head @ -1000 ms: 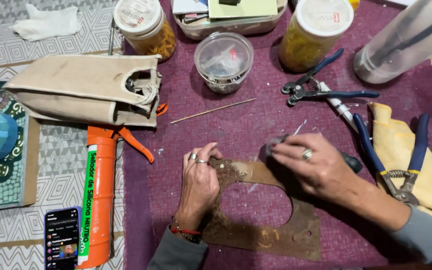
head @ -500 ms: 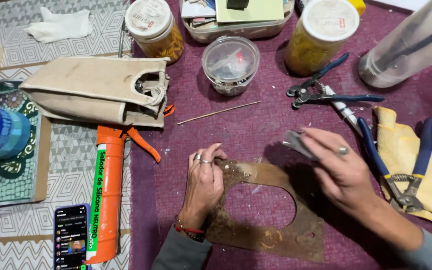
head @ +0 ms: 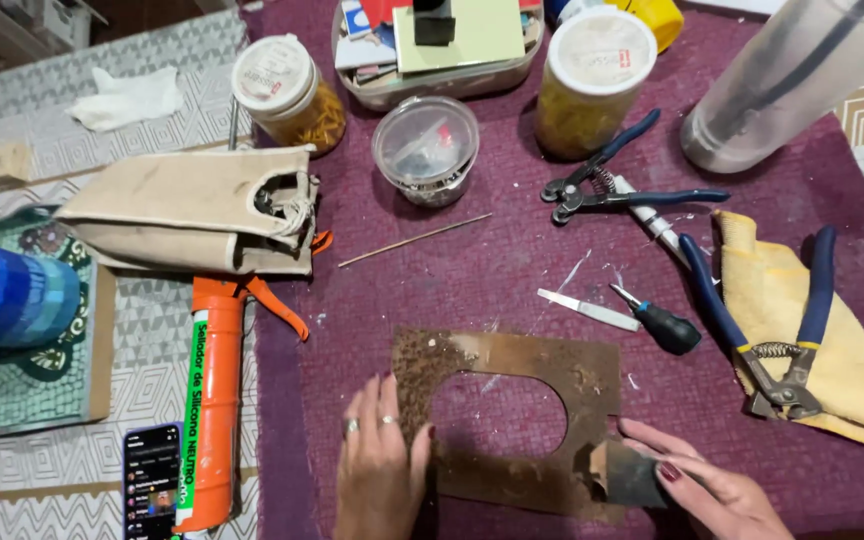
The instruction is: The recorder is manually sanding a wooden piece with an oval cutout, likely part of a frame or workshop project.
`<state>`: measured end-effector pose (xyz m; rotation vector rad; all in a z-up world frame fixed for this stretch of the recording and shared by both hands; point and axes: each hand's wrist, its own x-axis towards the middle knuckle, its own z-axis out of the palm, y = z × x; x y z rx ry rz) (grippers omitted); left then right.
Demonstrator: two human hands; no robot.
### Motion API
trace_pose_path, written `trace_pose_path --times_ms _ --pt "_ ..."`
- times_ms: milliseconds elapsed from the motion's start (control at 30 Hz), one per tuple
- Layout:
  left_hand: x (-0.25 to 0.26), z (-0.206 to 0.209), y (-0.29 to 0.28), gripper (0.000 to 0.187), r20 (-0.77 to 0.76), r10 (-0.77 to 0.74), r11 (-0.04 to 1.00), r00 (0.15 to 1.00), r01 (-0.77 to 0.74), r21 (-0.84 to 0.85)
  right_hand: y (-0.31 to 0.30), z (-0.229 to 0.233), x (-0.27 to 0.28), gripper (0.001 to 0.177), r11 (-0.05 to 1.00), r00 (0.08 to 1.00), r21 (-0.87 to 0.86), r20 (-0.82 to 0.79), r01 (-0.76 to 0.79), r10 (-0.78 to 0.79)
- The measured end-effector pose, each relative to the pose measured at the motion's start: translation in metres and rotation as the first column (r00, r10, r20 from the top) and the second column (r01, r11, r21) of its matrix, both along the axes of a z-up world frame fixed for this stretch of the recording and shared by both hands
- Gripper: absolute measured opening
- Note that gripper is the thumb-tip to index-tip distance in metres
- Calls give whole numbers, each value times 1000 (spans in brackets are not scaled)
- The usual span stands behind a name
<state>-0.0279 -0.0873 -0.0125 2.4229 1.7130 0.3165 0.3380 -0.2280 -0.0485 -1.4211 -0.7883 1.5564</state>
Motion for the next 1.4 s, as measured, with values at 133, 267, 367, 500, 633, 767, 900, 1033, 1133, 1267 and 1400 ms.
trace_pose_path --times_ms 133,267,367,500,633,767,900,1033,1133,1267,1400 --pt "27 7 -19 66 -69 84 995 994 -81 49 7 -14 -3 35 994 989 90 -135 70 -57" --pt "39 12 -18 59 128 164 971 978 -183 153 27 27 -13 37 990 997 -116 -27 74 -78" --pt "30 6 -9 63 266 216 971 939 -236 45 22 21 -10 39 989 998 -138 -31 47 -51" --pt "19 4 7 72 332 341 940 880 -307 -152 17 11 -8 35 997 983 53 -177 54 -44" --pt "22 43 25 75 162 507 807 847 -401 -433 32 50 0 43 985 987 -68 -8 -160 160" --pt "11 95 39 72 182 449 865 875 -375 -333 22 50 -10 44 988 933 -70 -344 -140 108" --pt "14 148 69 64 192 183 982 964 -187 4 55 105 -64 52 905 967 -423 -245 -39 -73" --pt "6 155 117 57 2 -89 985 996 87 152 52 70 -94 46 872 902 268 261 -409 343" --pt "8 146 161 37 -220 -253 962 942 270 50 74 114 -124 47 950 806 -212 -589 -230 63" --pt "25 132 199 35 -348 -361 930 865 359 -73 91 160 -143 51 803 572 -581 -707 -135 -416" --pt "46 123 210 21 -405 -475 880 781 417 -228 80 123 -136 49 764 788 -625 -547 -159 -283"
